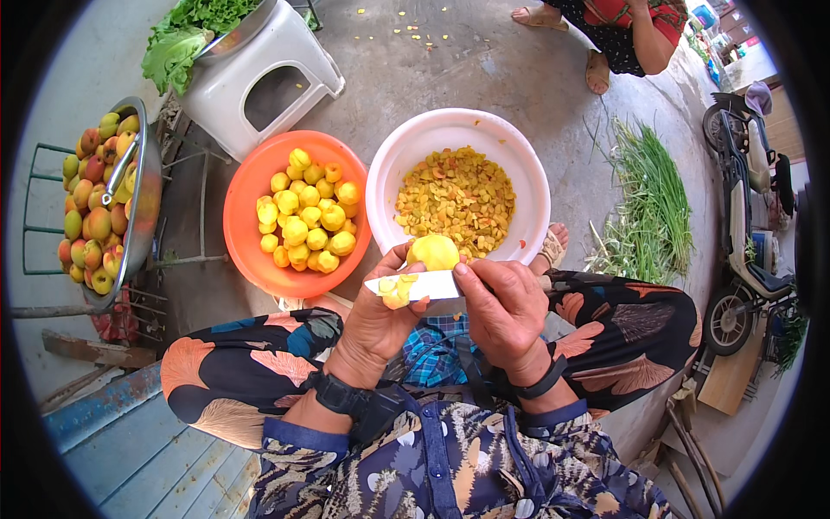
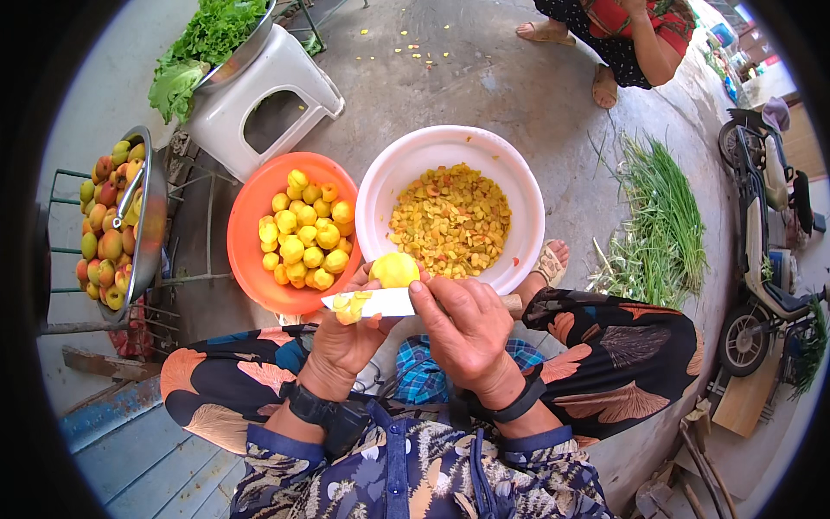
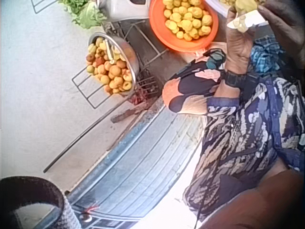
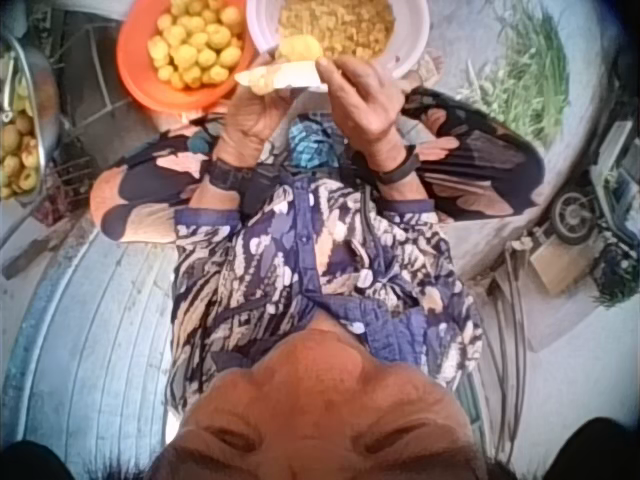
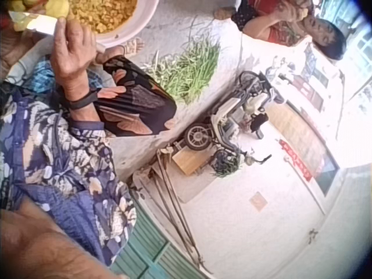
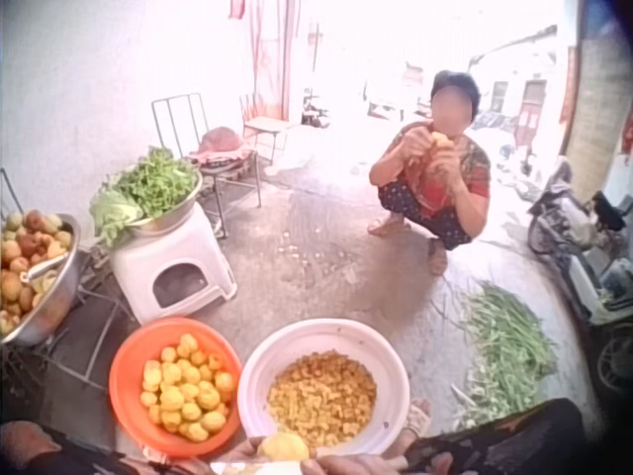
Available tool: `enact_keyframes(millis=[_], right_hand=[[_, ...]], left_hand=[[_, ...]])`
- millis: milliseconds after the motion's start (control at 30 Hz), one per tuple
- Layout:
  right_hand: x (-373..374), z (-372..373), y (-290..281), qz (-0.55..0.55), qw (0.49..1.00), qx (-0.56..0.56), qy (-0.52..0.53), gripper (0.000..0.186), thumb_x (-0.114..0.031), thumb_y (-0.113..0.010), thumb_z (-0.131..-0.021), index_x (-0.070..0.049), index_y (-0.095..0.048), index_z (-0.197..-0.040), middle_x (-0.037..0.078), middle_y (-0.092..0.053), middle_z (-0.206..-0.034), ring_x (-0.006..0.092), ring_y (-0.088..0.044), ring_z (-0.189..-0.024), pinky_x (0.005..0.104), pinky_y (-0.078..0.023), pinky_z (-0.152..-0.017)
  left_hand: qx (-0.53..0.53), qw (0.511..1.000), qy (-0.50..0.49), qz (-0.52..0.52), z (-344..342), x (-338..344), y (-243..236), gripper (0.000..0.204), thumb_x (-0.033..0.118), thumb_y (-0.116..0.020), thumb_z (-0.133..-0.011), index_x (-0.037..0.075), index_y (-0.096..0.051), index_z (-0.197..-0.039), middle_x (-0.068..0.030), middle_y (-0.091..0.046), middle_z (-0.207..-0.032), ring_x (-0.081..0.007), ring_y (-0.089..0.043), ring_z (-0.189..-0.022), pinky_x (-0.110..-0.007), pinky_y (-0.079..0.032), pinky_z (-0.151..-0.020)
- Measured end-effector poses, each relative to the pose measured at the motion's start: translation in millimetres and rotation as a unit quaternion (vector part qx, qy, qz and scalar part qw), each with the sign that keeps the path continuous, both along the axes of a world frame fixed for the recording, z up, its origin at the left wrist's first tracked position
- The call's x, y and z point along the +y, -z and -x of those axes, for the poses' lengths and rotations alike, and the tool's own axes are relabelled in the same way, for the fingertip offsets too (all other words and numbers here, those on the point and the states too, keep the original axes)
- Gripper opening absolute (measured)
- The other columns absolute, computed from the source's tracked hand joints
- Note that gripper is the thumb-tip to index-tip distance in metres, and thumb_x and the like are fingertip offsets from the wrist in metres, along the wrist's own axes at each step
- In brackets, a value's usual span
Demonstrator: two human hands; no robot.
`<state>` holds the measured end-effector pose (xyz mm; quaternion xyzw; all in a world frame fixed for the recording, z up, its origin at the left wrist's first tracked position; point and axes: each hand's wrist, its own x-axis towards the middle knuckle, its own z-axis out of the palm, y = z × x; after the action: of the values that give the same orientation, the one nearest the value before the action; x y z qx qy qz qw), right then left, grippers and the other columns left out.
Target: Peeling and slicing small yellow and red fruits into a bowl.
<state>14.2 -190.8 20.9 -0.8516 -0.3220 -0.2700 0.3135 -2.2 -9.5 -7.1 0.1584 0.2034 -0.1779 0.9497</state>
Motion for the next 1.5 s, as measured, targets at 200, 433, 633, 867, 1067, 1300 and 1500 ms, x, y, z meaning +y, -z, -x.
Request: enact_keyframes(millis=[200,433,633,867,1067,1300,1500], right_hand=[[0.2,-0.1,-0.3,0.009,1.0,-0.003,-0.009,0.044,0.0,-0.072,-0.069,0.001,-0.074,-0.112,0.014,-0.069,-0.103,0.0268,-0.068,-0.078,0.0365,-0.052,-0.064],[0.3,1.4,-0.6,0.02,1.0,-0.005,0.004,0.045,-0.002,-0.07,-0.067,0.001,-0.074,-0.112,0.014,-0.069,-0.102,0.0274,-0.068,-0.08,0.0375,-0.053,-0.066],[-1.9,-0.3,1.4,0.025,0.999,-0.004,0.028,0.044,-0.003,-0.068,-0.068,0.002,-0.074,-0.112,0.014,-0.069,-0.101,0.0287,-0.068,-0.082,0.0391,-0.055,-0.069],[-6.4,1.4,-2.4,0.011,1.0,0.011,0.005,0.045,0.0,-0.069,-0.068,0.002,-0.074,-0.112,0.013,-0.069,-0.1,0.0286,-0.068,-0.081,0.0388,-0.054,-0.067],[-6.3,1.5,-3.1,0.014,1.0,-0.004,0.011,0.044,0.001,-0.068,-0.067,0.003,-0.074,-0.111,0.014,-0.068,-0.1,0.0279,-0.067,-0.079,0.0386,-0.054,-0.066],[-8.1,-1.6,-2.3,0.002,0.998,-0.012,0.059,0.037,0.003,-0.069,-0.069,0.003,-0.075,-0.106,0.014,-0.068,-0.092,0.0281,-0.066,-0.077,0.039,-0.053,-0.066],[-18.2,-8.1,0.9,-0.022,0.995,0.022,0.099,0.032,0.008,-0.071,-0.071,0.002,-0.075,-0.102,0.013,-0.067,-0.088,0.0277,-0.065,-0.073,0.0375,-0.054,-0.065]], left_hand=[[-0.001,1.0,-0.004,0.025,1.8,-1.3,1.6,0.038,0.007,-0.065,-0.098,0.002,-0.048,-0.132,-0.0138,-0.062,-0.122,-0.0184,-0.071,-0.099,-0.022,-0.066,-0.066],[-0.033,0.995,-0.017,0.092,10.0,-1.9,20.2,0.05,0.013,-0.079,-0.089,0.005,-0.049,-0.129,-0.0159,-0.06,-0.128,-0.0244,-0.067,-0.114,-0.032,-0.066,-0.085],[-0.049,0.995,0.016,0.081,10.7,1.1,24.1,0.067,0.021,-0.084,-0.084,0.008,-0.048,-0.14,-0.0133,-0.058,-0.139,-0.0289,-0.058,-0.129,-0.046,-0.051,-0.111],[-0.072,0.994,0.003,0.083,6.3,7.1,13.2,0.057,0.011,-0.082,-0.085,0.007,-0.049,-0.131,-0.0181,-0.06,-0.131,-0.0293,-0.065,-0.118,-0.041,-0.063,-0.093],[-0.068,0.997,0.01,0.041,7.1,5.4,6.0,0.056,0.011,-0.081,-0.086,0.007,-0.049,-0.131,-0.0182,-0.062,-0.128,-0.0282,-0.069,-0.109,-0.043,-0.063,-0.092],[-0.058,0.997,0.031,0.028,5.3,5.6,-1.9,0.052,0.011,-0.079,-0.088,0.009,-0.05,-0.13,-0.017,-0.064,-0.126,-0.0293,-0.07,-0.108,-0.051,-0.058,-0.099],[-0.101,0.993,0.069,-0.003,4.7,4.4,-5.1,0.048,0.004,-0.074,-0.091,0.011,-0.051,-0.132,-0.0161,-0.064,-0.128,-0.0316,-0.066,-0.117,-0.051,-0.058,-0.099]])
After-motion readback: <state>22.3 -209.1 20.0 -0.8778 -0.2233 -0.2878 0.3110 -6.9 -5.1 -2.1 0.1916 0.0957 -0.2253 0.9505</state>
